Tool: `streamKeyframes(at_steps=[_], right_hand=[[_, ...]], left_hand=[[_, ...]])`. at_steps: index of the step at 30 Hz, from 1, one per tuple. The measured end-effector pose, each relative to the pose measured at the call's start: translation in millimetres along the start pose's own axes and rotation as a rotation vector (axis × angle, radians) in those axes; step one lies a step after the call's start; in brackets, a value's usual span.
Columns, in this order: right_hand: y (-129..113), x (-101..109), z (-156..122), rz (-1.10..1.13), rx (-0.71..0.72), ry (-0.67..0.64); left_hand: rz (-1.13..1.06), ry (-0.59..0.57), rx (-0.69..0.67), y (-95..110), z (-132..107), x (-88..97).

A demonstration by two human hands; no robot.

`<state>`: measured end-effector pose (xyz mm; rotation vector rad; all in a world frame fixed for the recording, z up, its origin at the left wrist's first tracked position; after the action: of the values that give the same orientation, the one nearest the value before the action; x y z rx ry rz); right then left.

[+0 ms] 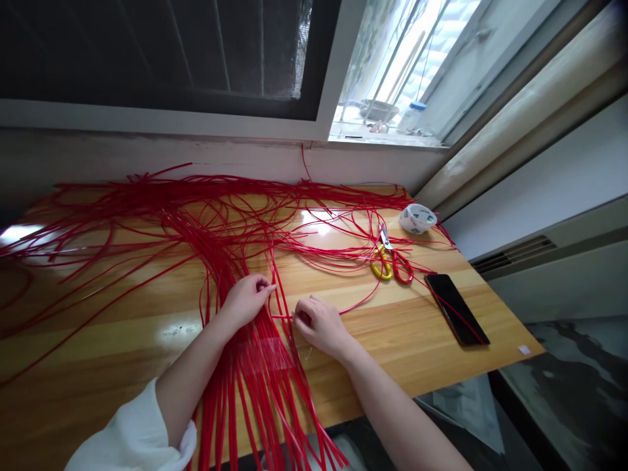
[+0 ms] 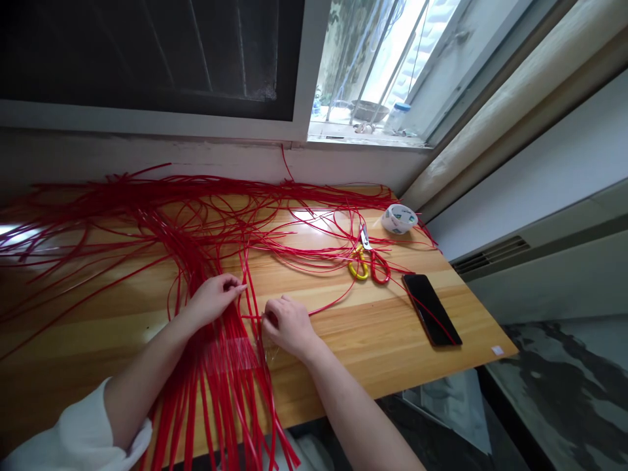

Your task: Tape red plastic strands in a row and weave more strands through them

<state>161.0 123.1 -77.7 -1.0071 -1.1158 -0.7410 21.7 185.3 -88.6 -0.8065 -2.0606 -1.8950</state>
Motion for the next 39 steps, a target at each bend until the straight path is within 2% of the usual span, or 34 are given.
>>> streamKeyframes(at_steps=[5, 9, 11, 16, 18, 21, 24, 27, 33, 39], right_hand=[[0, 4, 0, 0.038, 0.002, 0.013], [-2, 4, 1, 0.053, 0.029, 0.006], [-5, 3, 1, 0.049, 0.072, -0.001], [-12, 3, 2, 0.029, 0.180, -0.050], [-14, 6, 1, 0.018, 0.188, -0.058], [-16, 10, -1, 0.009, 0.180, -0.061], [-17, 11, -2, 0.017, 0.170, -0.056], [-19, 6, -2, 0.046, 0.181, -0.046], [-13, 0, 2, 0.075, 0.102, -0.002], [-8, 2, 2, 0.138, 0.062, 0.021]], left_hand=[[-0.450, 0.113, 0.060, -7, -11, 11.3], [-0.755, 0.060, 0.136, -10, -23, 0.3], [-0.834, 0.014, 0.129, -7, -27, -5.3], [-0.876, -0.003, 0.044, -1, -28, -8.6], [-0.805, -0.066, 0.012, 3, -29, -13.5], [-0.472, -0.155, -0.110, 14, -35, -17.8], [-0.129, -0.088, -0.183, 17, -41, -10.4], [0.068, 0.006, -0.191, 15, -45, -0.7], [0.139, -0.016, -0.287, 15, -46, -5.1], [0.013, -0.091, -0.304, 16, -44, -11.1]])
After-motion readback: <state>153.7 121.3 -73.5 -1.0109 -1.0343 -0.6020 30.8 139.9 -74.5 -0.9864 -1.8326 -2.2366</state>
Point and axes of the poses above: each hand's wrist, its own z-axis towards the middle knuckle, its own x-axis out of the back of the hand, y = z × x, the point moved 9 cm from there along z, towards the middle knuckle, and after that the axes turned 14 degrees about -z, right-handed, at the moved point
